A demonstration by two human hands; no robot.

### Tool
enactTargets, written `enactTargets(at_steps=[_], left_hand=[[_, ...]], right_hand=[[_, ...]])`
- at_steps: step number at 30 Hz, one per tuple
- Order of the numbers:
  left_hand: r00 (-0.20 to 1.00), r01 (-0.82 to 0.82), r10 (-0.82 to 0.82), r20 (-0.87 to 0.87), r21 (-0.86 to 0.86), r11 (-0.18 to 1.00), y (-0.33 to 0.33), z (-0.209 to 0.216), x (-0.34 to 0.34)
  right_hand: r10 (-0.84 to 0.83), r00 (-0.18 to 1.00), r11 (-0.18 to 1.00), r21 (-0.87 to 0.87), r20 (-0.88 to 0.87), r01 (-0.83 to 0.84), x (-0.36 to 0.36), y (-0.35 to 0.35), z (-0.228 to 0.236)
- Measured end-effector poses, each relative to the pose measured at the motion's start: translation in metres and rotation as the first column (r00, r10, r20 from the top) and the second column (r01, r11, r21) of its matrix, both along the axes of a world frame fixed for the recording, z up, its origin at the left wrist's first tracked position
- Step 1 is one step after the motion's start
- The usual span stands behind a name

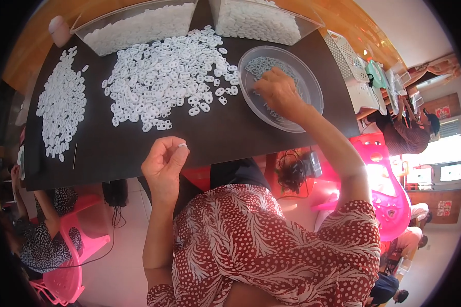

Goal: Assembling small white plastic components by manually inserting grey pieces into them.

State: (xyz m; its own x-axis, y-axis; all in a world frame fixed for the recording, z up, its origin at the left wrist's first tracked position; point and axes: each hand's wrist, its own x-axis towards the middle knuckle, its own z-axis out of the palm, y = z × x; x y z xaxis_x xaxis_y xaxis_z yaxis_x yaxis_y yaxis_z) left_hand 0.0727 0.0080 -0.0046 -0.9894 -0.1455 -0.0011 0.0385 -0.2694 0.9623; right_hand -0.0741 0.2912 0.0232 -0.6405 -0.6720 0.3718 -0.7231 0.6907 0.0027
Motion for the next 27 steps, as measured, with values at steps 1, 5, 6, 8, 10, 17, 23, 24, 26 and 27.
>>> enactTargets(at_steps=[1,5,6,8,10,17,23,24,26,27], left_hand=[[1.000,-0.003,0.003,0.009,0.025,1.000,0.000,0.000,0.001],[1.000,-0.027,0.027,0.009,0.005,1.000,0.003,-0.001,0.002],[1.000,-0.023,0.023,0.017,-0.002,1.000,0.003,-0.002,0.001],[0.999,-0.013,0.012,0.042,0.027,1.000,0.003,0.000,0.001],[0.999,-0.019,0.018,0.036,0.023,1.000,0.004,0.001,0.000],[0.998,-0.066,0.063,0.023,0.165,0.984,-0.001,0.006,0.000],[0.974,-0.215,0.216,-0.072,0.021,0.976,0.024,0.014,-0.003],[0.948,-0.282,0.265,-0.174,-0.079,0.956,0.028,0.012,-0.005],[0.932,-0.316,0.248,-0.266,-0.257,0.913,0.028,0.017,-0.001],[0.923,-0.333,0.245,-0.296,-0.295,0.896,0.029,0.017,0.001]], right_hand=[[0.020,0.999,0.998,0.066,-0.025,-0.018,-0.001,-0.003,0.000],[0.093,0.996,0.982,0.164,0.015,-0.095,-0.007,-0.009,0.007],[0.099,0.995,0.969,0.226,0.018,-0.100,-0.009,-0.009,0.009],[0.132,0.991,0.942,0.311,0.005,-0.127,-0.012,-0.011,0.011],[0.136,0.990,0.946,0.294,0.025,-0.137,-0.012,-0.013,0.011],[0.088,0.995,0.982,0.171,-0.042,-0.080,0.001,-0.024,0.030],[0.385,0.923,0.911,-0.147,-0.029,-0.385,0.063,-0.090,0.042],[0.390,0.921,0.907,-0.170,-0.013,-0.386,0.068,-0.103,0.039],[0.399,0.916,0.900,-0.208,0.039,-0.383,0.076,-0.123,0.040],[0.412,0.910,0.894,-0.214,0.040,-0.395,0.077,-0.130,0.039]])
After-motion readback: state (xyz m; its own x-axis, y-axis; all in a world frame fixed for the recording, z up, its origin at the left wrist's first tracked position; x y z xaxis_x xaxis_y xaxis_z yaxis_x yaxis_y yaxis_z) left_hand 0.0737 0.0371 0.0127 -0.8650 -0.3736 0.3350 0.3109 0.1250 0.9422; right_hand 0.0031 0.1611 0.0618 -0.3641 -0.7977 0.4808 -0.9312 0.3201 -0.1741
